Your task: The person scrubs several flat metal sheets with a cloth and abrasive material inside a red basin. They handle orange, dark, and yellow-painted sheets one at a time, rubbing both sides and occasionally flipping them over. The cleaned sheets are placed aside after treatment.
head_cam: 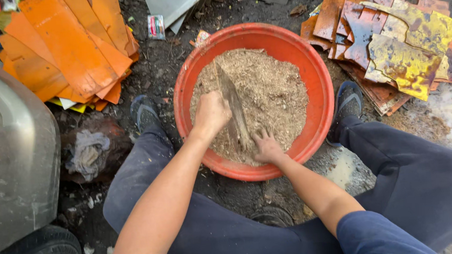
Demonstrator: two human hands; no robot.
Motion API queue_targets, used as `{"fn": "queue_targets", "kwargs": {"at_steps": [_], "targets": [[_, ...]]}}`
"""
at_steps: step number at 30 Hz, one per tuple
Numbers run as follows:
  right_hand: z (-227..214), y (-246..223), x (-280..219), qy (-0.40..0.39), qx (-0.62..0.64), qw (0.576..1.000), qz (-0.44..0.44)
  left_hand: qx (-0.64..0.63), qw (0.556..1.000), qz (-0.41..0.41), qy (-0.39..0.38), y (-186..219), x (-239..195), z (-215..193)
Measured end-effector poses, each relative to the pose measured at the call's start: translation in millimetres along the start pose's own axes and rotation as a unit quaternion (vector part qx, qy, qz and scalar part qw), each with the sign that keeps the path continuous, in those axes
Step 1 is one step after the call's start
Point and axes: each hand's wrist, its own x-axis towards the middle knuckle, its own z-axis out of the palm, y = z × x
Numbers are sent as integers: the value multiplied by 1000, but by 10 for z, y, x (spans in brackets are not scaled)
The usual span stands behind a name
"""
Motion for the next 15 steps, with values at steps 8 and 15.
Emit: {"fn": "queue_targets", "kwargs": {"at_steps": [8,15], "targets": [[-782,77,227,22,587,775,234,-4,999,-12,-30,52,-81,42],[-1376,-861,1015,252,594,761,-69,-14,999,-2,-50,135,-104,49]]}}
